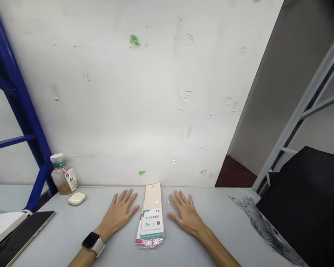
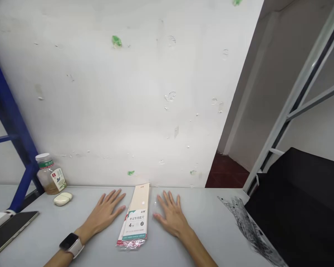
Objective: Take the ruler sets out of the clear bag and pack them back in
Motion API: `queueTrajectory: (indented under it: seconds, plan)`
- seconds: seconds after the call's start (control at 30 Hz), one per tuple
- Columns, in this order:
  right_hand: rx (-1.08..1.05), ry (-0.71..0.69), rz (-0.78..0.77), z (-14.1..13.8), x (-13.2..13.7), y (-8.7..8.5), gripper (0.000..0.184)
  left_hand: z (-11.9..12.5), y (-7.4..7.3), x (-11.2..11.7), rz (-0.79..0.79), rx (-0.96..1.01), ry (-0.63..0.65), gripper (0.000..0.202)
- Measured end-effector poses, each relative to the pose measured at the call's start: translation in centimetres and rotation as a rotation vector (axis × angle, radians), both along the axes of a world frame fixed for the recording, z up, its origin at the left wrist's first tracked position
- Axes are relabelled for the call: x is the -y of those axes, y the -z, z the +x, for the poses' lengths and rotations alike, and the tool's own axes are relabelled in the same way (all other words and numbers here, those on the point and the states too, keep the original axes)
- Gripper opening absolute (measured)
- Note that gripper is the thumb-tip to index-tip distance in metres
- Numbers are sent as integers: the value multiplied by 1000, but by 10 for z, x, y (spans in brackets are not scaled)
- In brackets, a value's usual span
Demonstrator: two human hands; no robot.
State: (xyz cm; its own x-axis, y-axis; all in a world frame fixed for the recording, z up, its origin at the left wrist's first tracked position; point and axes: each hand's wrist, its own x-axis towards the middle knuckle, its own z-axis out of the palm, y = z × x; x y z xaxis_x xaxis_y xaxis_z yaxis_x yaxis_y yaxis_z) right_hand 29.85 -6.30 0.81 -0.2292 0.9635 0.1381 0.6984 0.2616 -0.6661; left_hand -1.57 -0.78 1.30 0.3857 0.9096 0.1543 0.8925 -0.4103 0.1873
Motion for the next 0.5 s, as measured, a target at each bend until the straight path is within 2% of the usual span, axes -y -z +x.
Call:
queueTrajectory:
  seconds: [0.13,0.5]
  plan:
    - [26,-10,-65,7,2,1,69,-6,2,3,-34,-54,-18,68]
    - [-32,64,-51,5,-3,10,69,-8,11,0,18,-46,10,66]
